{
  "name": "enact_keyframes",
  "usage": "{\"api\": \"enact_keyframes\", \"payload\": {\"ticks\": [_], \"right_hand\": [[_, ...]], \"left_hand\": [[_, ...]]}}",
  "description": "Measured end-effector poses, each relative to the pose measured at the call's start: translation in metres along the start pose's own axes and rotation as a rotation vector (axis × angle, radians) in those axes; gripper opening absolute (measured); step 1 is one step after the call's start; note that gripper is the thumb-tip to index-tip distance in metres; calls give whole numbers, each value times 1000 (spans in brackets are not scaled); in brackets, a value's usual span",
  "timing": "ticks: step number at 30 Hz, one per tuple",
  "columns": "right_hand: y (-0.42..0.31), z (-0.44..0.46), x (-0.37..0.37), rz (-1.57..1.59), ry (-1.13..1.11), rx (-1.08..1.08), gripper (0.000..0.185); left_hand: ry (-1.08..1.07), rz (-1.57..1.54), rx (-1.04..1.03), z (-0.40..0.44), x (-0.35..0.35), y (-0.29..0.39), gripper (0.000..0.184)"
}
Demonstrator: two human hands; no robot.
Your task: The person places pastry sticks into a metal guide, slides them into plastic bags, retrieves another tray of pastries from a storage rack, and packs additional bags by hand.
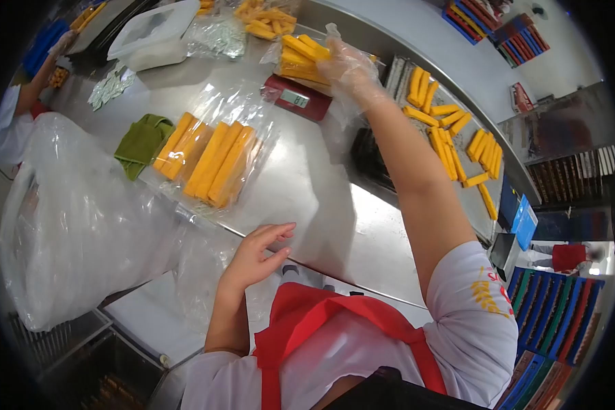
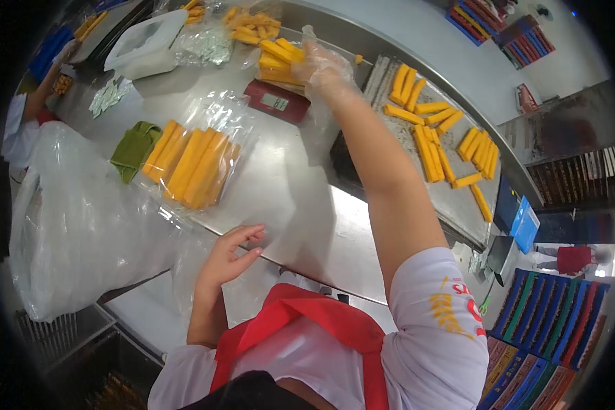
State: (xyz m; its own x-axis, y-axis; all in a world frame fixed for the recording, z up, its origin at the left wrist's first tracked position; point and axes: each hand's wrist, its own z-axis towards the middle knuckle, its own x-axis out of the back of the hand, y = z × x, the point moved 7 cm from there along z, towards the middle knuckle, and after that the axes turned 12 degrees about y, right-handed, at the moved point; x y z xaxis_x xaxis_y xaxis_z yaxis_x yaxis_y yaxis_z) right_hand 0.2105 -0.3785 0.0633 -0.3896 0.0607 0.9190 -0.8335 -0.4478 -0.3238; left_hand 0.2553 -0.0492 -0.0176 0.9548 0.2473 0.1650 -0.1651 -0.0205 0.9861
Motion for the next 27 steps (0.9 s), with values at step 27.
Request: {"api": "enact_keyframes", "payload": {"ticks": [27], "right_hand": [[-43,-20,72,133,-139,39,77]], "left_hand": [[-196,-60,-76,42,-33,5,45]]}}
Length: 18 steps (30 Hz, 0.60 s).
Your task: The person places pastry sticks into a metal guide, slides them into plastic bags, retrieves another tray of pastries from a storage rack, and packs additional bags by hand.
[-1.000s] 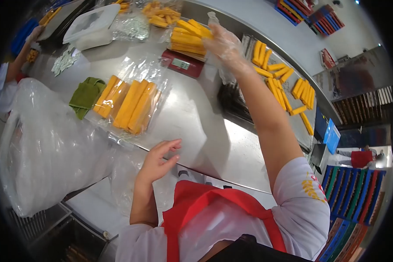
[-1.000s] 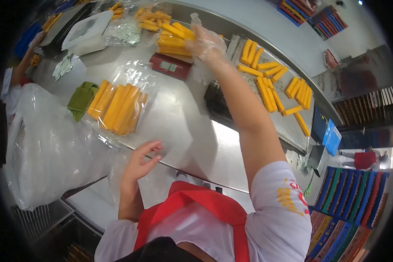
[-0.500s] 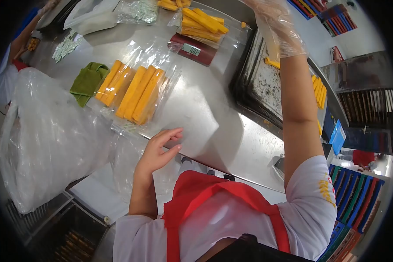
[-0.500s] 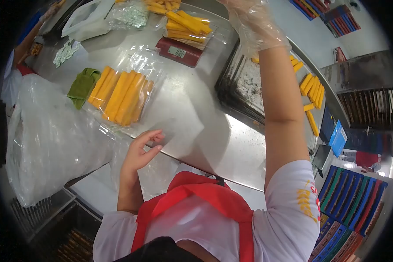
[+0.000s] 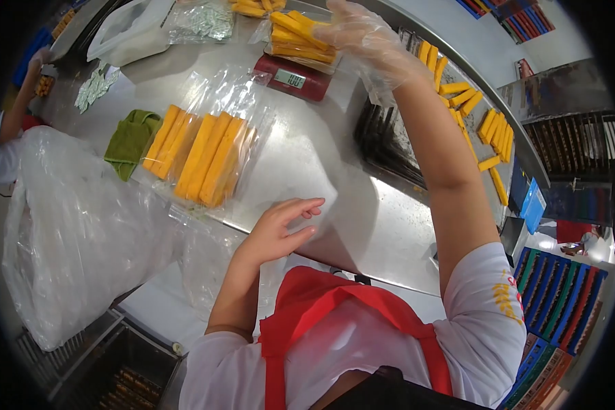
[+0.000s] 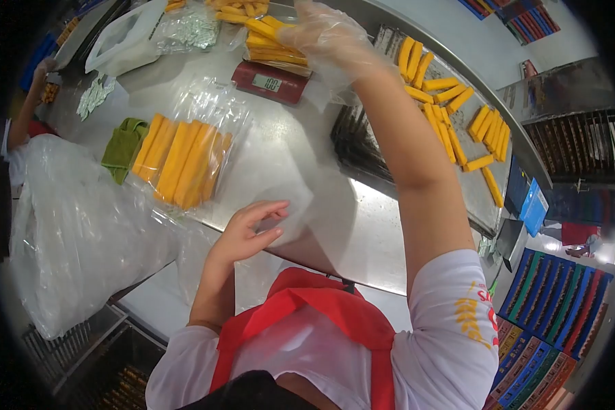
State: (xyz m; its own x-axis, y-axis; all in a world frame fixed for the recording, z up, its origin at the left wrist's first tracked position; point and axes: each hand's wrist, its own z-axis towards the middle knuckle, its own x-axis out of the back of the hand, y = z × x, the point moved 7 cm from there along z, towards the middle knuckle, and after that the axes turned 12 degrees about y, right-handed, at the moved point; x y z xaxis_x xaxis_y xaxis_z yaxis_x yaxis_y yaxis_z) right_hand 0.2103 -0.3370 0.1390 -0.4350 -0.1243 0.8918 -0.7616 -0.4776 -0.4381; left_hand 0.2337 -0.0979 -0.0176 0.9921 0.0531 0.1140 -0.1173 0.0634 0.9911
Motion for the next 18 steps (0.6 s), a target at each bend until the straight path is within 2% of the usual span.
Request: {"api": "enact_keyframes", "payload": {"ticks": [2,3,5,6,7,8,9,10,12,13,14,15,17,18], "right_hand": [[4,5,-13,-128,-109,-134,81],[14,14,-27,-128,-101,-131,81],[45,42,-75,-257,11,140,78],[61,55,-98,-324,-43,196,80],[71,58,-102,-294,51,222,81],[67,58,-95,-231,-16,101,77],[56,52,-82,-185,-47,18,69],[64,61,-79,-194,-23,24,69],[62,73,-63,275,160,283,59],[67,74,-53,444,151,177,53],[69,79,-51,440,163,183,53],[82,90,-60,384,150,143,50],[104,106,-80,410,6,4,40],[104,107,-83,416,-62,-66,36]], "left_hand": [[-15,3,-17,10,-4,-1,47],[46,-7,-4,19,-4,-7,50],[107,-13,-36,46,-11,-14,54],[301,-177,79,68,-5,-24,57],[480,-351,192,89,2,-31,60],[467,-357,142,115,2,-22,60],[575,-485,173,135,10,-20,62],[684,-616,216,151,18,-17,64],[722,-678,199,181,26,-7,63],[803,-732,217,195,31,-17,61],[881,-783,238,207,35,-28,60],[969,-690,243,222,40,-53,60],[987,-698,253,242,41,-74,58],[984,-720,316,242,40,-72,51]]}}
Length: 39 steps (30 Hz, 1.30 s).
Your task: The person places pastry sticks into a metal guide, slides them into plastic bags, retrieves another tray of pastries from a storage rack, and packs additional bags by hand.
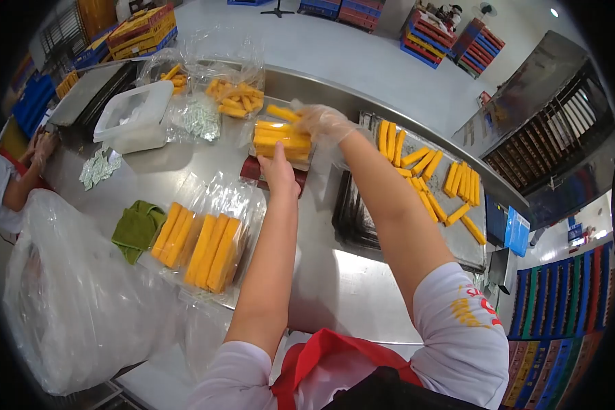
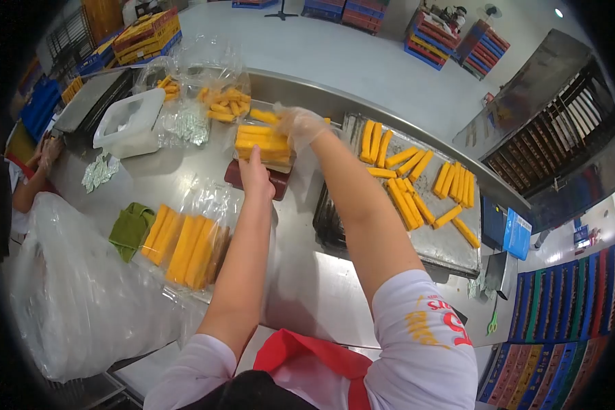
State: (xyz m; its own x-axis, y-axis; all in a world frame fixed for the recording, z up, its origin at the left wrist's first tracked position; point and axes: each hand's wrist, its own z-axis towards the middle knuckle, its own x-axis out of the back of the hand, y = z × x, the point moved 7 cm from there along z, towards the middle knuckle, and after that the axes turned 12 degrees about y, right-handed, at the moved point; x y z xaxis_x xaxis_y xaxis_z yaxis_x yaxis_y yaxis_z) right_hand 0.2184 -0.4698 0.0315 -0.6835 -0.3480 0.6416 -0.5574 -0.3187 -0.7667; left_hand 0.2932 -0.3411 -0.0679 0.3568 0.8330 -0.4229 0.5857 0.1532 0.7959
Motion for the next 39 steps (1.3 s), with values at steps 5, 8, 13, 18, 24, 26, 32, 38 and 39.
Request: {"api": "enact_keyframes", "payload": {"ticks": [5,8,13,18,24,26,32,38,39], "right_hand": [[-39,-58,-26,-350,-126,425,35],[-37,-74,-24,-57,-45,84,39],[-112,-142,36,372,16,351,42],[-157,-257,158,72,138,250,41],[-93,-401,220,-236,181,382,33],[-76,-432,203,-426,165,336,31],[-85,-522,221,-530,764,378,30],[-71,-611,258,-369,1212,505,42],[-73,-628,258,-520,1302,592,44]], "left_hand": [[0,-275,36,-5,1,9,37],[-37,-307,269,-20,14,9,38],[-522,-655,265,-82,10,51,44],[-885,-906,315,-145,15,84,51],[-991,-903,247,-184,6,81,59],[-913,-902,310,-219,-6,81,58],[-875,-805,336,-305,-20,58,53],[-891,-848,359,-363,-18,45,48],[-871,-832,358,-375,-15,40,48]]}}
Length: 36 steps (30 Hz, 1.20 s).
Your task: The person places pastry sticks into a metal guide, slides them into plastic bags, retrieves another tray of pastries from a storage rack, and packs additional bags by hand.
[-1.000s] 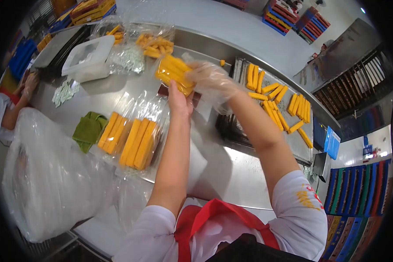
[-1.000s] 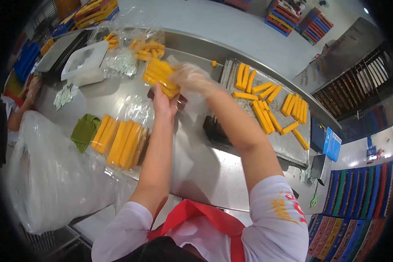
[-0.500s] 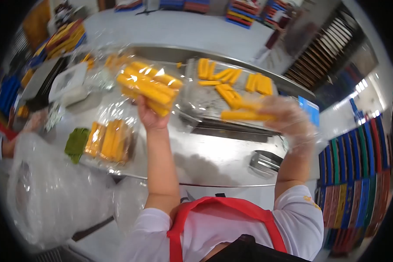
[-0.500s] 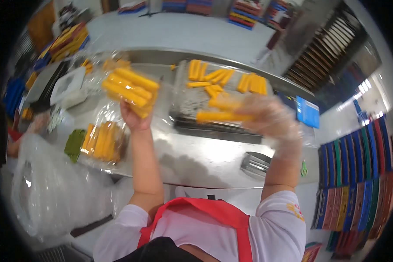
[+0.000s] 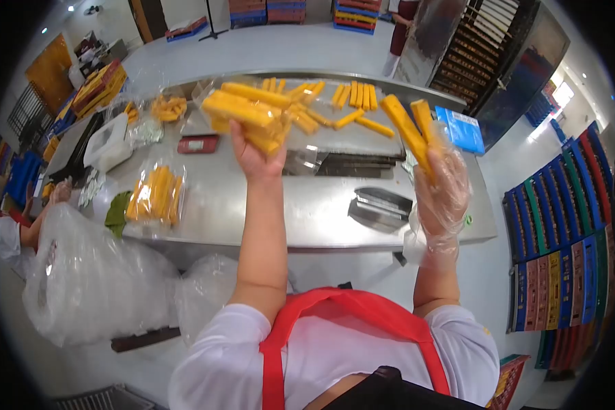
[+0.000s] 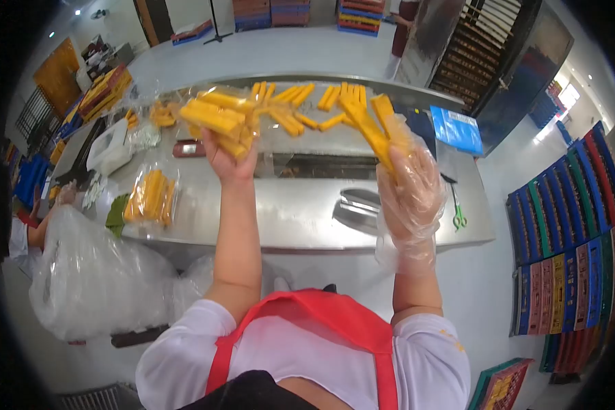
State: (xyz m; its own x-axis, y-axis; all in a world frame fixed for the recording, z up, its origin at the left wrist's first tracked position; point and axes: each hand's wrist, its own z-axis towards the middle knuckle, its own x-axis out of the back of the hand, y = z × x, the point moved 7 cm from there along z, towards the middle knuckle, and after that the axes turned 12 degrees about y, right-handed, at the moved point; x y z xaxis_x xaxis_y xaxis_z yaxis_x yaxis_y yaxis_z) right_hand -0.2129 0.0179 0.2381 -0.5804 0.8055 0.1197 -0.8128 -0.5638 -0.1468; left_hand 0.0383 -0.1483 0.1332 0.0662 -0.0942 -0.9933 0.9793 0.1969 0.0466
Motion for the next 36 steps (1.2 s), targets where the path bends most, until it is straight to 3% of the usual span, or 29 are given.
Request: {"api": "enact_keyframes", "payload": {"ticks": [3,6,9,11,15,17,23,28,30,36], "right_hand": [[-20,-21,19,-113,-173,136,41],[-20,-34,36,92,-420,56,35],[-10,-34,62,193,-344,-43,36],[1,-43,78,281,-159,-50,40],[-1,-54,89,108,-96,-69,40],[0,-51,94,216,-33,-148,38],[0,-36,109,33,-79,-146,33],[-12,-31,97,63,41,-133,33],[-29,-26,91,196,66,-61,35],[-21,-37,76,145,-12,-235,39]], "left_hand": [[11,20,63,-32,-7,-31,49],[64,131,7,-58,-1,-55,53],[12,214,41,-84,3,-73,55],[-42,181,117,-104,-1,-90,55],[-95,139,240,-130,-2,-123,54],[-77,145,265,-136,-3,-136,53],[-164,282,387,-133,-7,-153,55],[-254,285,519,-128,-11,-160,58],[-229,303,454,-121,-6,-155,59],[-319,235,664,-126,6,-173,58]]}}
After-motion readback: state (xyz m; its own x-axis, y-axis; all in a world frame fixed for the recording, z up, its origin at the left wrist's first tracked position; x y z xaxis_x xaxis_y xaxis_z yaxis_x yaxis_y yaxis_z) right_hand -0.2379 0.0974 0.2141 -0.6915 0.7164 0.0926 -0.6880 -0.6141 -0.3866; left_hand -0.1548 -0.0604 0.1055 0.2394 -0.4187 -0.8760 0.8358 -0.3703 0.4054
